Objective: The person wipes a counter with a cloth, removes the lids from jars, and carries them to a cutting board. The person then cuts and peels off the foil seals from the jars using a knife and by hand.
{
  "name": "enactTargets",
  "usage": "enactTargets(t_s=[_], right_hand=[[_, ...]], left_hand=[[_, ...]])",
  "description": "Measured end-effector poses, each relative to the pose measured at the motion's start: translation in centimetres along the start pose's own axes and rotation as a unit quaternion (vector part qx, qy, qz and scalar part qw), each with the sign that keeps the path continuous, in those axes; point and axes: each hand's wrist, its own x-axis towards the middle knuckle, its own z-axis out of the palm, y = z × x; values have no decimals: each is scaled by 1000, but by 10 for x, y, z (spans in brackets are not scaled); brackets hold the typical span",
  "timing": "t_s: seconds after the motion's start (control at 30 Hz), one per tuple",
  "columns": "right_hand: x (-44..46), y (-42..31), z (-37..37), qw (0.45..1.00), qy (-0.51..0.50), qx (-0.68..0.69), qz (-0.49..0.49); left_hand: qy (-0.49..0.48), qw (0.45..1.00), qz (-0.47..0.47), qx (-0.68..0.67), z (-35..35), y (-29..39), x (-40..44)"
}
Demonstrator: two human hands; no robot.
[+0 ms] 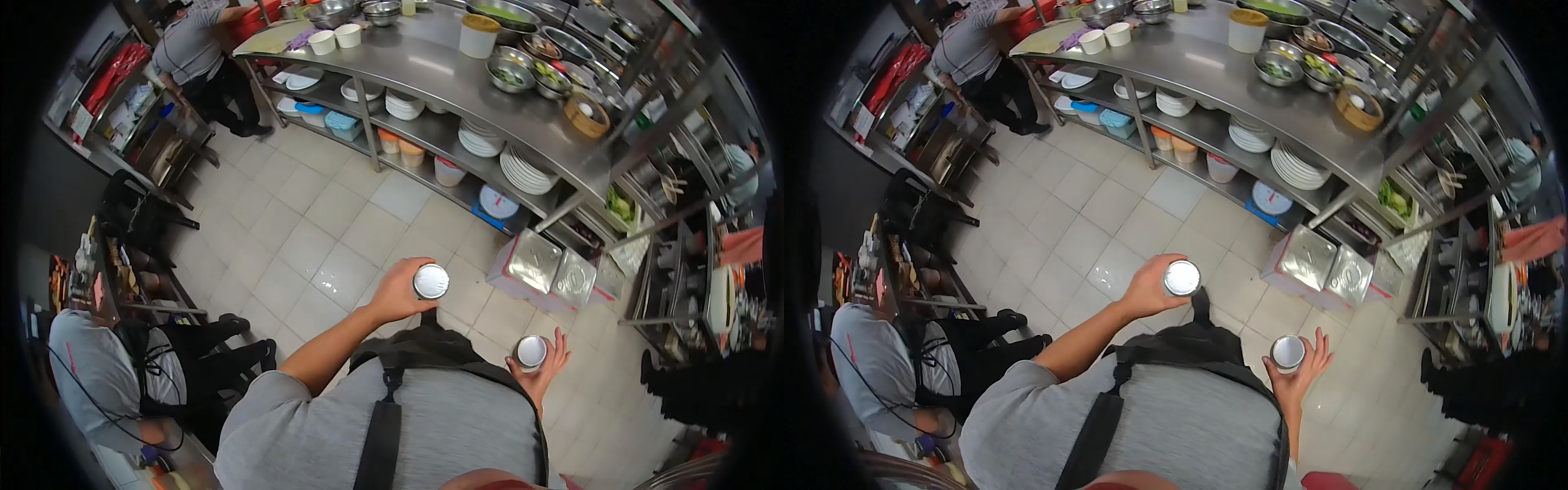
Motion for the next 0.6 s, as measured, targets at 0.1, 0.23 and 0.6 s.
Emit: enactTargets(t_s=[0.1, 0.23, 0.6], right_hand=[[81, -12, 29, 999, 11, 45, -23], [191, -37, 93, 986, 25, 162, -10], [427, -267, 289, 892, -153, 229, -358]], left_hand=[[16, 998, -19, 57, -32, -21, 39], [0, 993, -43, 114, -87, -42, 90], [253, 909, -288, 163, -234, -177, 94]])
